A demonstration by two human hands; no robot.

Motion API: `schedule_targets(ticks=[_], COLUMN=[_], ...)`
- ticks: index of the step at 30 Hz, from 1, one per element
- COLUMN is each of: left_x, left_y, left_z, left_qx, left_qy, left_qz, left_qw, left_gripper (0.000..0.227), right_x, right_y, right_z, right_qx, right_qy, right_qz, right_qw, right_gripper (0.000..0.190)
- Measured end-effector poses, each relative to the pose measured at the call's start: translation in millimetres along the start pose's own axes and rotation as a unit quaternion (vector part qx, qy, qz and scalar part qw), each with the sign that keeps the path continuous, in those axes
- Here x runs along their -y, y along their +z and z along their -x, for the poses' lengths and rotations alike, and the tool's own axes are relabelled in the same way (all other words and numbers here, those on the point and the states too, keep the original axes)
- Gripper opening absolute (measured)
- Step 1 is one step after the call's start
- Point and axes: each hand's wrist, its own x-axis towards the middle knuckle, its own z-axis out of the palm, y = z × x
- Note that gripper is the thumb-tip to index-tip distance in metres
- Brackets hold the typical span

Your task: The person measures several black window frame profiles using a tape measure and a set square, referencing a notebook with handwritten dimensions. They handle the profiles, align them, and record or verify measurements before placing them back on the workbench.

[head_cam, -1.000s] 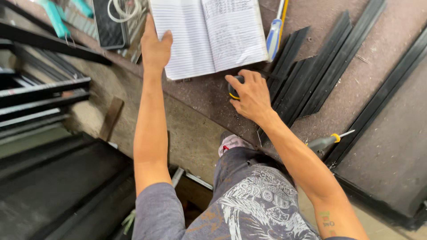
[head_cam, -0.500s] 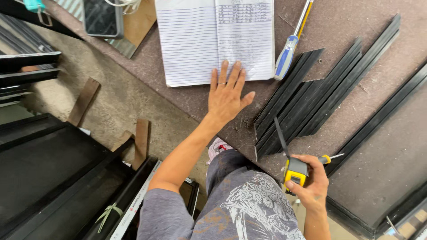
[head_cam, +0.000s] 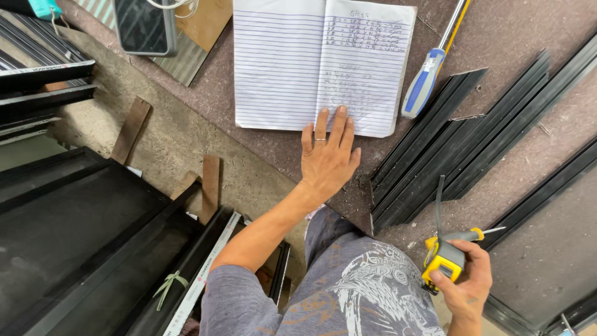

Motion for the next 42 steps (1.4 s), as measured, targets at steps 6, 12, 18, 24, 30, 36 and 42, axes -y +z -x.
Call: schedule_targets(ticks=[6, 12, 18, 24, 30, 36, 42], left_x=[-10.2, -13.8, -23.4, -28.3, -31.3, -29.7, -25.6], left_y=[-3.5, -2.9, -1.7, -0.5, 3.1, 2.8, 1.1], left_z=[-1.3, 1.6, -5.9, -10.9, -20.5, -24.6, -29.7], left_qx=[0.045, 0.028, 0.047, 0.036, 0.042, 0.046, 0.052], left_qy=[0.007, 0.021, 0.004, 0.016, 0.003, 0.005, 0.010], left_qz=[-0.061, -0.060, -0.002, 0.015, 0.033, 0.029, 0.031], left_qw=[0.997, 0.998, 0.999, 0.999, 0.999, 0.999, 0.998], left_gripper=[0.062, 0.054, 0.054, 0.052, 0.052, 0.052, 0.050], right_x=[1.0, 10.9, 21.0, 33.0, 26.8, 14.2, 18.9], right_y=[-4.1, -10.3, -42.5, -53.7, -53.4, -53.4, -50.4], right_z=[21.5, 28.9, 25.0, 23.5, 19.9, 21.1, 16.2], right_qx=[0.034, 0.109, 0.217, 0.236, 0.261, 0.235, 0.224], right_qy=[0.036, 0.077, 0.081, 0.243, 0.234, 0.252, 0.277], right_qz=[-0.093, -0.065, 0.070, -0.049, -0.064, -0.068, -0.030], right_qw=[0.994, 0.989, 0.970, 0.940, 0.934, 0.936, 0.934], right_gripper=[0.060, 0.081, 0.062, 0.054, 0.045, 0.046, 0.044])
